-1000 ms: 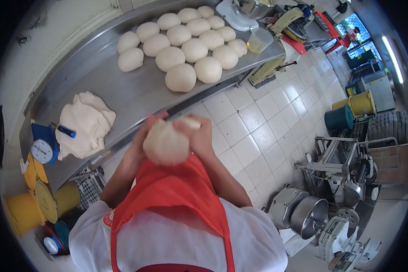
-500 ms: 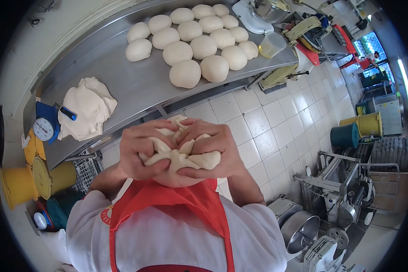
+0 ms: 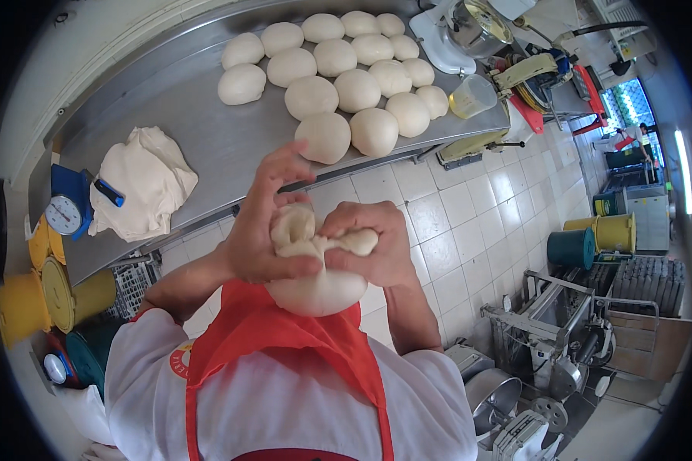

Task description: The person cuts portions from a large mass of dough using a knife, weighs the portions on a scale, and rolls them into balls by hand before placing them on a counter.

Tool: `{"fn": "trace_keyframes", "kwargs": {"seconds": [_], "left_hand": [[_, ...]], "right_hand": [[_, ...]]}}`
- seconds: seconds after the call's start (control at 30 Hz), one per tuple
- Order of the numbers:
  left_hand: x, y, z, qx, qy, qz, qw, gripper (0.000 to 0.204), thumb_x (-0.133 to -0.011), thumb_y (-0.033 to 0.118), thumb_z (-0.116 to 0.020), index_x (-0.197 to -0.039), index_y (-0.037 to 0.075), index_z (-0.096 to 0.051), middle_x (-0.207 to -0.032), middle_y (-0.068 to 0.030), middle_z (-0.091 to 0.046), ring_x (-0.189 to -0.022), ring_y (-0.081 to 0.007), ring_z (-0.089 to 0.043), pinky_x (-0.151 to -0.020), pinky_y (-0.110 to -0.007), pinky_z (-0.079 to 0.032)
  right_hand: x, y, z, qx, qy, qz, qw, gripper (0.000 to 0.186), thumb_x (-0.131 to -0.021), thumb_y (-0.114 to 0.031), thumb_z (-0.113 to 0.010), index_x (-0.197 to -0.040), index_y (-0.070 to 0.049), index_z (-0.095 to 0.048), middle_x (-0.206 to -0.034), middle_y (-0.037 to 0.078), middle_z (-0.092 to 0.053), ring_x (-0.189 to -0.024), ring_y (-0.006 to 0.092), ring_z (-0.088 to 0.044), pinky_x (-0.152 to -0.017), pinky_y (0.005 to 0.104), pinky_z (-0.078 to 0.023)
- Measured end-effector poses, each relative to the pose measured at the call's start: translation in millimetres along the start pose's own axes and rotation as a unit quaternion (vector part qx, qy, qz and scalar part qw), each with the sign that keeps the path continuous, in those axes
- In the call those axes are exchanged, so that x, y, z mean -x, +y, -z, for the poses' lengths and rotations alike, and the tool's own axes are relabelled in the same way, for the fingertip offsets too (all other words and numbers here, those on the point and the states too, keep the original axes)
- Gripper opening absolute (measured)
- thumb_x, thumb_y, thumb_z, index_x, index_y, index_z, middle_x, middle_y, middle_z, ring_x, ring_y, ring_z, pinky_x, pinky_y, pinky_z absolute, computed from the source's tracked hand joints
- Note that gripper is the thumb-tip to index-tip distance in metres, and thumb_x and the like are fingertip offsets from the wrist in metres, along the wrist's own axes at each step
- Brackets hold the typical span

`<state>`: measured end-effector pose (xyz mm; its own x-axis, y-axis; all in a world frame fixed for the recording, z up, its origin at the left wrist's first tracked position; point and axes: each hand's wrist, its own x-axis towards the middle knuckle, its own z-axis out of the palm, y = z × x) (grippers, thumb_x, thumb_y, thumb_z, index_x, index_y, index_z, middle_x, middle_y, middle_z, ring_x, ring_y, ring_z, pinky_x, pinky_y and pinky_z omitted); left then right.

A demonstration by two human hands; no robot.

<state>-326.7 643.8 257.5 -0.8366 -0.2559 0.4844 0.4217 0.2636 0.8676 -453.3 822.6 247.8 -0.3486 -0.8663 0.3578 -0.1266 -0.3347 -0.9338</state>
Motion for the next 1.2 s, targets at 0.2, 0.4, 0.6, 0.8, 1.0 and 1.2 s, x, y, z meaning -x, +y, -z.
{"fn": "trace_keyframes", "kwargs": {"seconds": [0.2,0.4,0.6,0.8,1.0,1.2], "left_hand": [[-17.1,-27.8,63.3,0.081,-0.073,0.189,0.976,0.073,-0.073,0.032,-0.088,-0.126,0.004,-0.046,-0.094,-0.0133,-0.071,-0.088,-0.0231,-0.071,-0.079,-0.036,-0.055],[-32.2,-64.4,123.9,0.022,0.0,0.102,0.995,0.094,-0.073,0.033,-0.087,-0.141,-0.003,-0.034,-0.116,-0.0225,-0.063,-0.108,-0.0335,-0.063,-0.092,-0.043,-0.05],[-76.6,-68.4,178.9,-0.051,0.15,-0.068,0.985,0.123,-0.07,0.035,-0.087,-0.159,0.0,-0.01,-0.152,-0.0278,-0.032,-0.141,-0.0413,-0.034,-0.113,-0.052,-0.028],[-66.3,-147.8,220.8,0.36,0.198,0.26,0.874,0.086,-0.097,0.063,-0.048,-0.154,0.002,-0.03,-0.148,-0.0172,-0.048,-0.14,-0.0321,-0.042,-0.115,-0.05,-0.03],[-17.6,-184.2,203.6,0.645,0.107,0.386,0.65,0.078,-0.1,0.063,-0.043,-0.15,0.003,-0.039,-0.144,-0.0162,-0.053,-0.128,-0.0323,-0.055,-0.11,-0.047,-0.043],[-105.7,-152.9,268.2,0.177,-0.027,0.153,0.972,0.077,-0.085,0.051,-0.072,-0.142,0.005,-0.051,-0.135,-0.0128,-0.06,-0.12,-0.0263,-0.061,-0.1,-0.042,-0.05]], "right_hand": [[-75.0,38.3,-18.8,0.017,-0.011,0.037,0.999,0.113,-0.058,-0.04,-0.097,-0.147,0.002,-0.041,-0.141,0.018,-0.05,-0.128,0.0287,-0.05,-0.107,0.039,-0.038],[-158.6,46.1,-68.7,0.086,-0.086,-0.155,0.98,0.142,-0.048,-0.045,-0.096,-0.161,-0.003,-0.02,-0.157,0.023,-0.037,-0.138,0.0363,-0.048,-0.109,0.0413,-0.041],[-228.9,50.2,-115.2,0.259,-0.03,-0.051,0.964,0.075,-0.055,-0.03,-0.093,-0.119,-0.005,-0.063,-0.113,0.017,-0.067,-0.103,0.0359,-0.067,-0.089,0.0415,-0.053],[-241.6,80.3,-135.7,0.326,0.022,-0.035,0.944,0.032,-0.062,-0.005,-0.088,-0.066,-0.007,-0.056,-0.073,0.004,-0.06,-0.065,0.0211,-0.056,-0.056,0.0339,-0.044],[-235.8,121.1,-127.4,0.306,0.132,-0.054,0.941,0.042,-0.061,-0.016,-0.097,-0.071,-0.006,-0.057,-0.074,0.005,-0.059,-0.06,0.0191,-0.053,-0.054,0.0335,-0.043],[-213.5,58.1,-114.5,0.268,0.365,-0.073,0.889,0.153,-0.056,-0.074,-0.084,-0.162,-0.008,0.004,-0.167,0.023,-0.003,-0.154,0.036,-0.013,-0.121,0.0525,-0.017]]}}
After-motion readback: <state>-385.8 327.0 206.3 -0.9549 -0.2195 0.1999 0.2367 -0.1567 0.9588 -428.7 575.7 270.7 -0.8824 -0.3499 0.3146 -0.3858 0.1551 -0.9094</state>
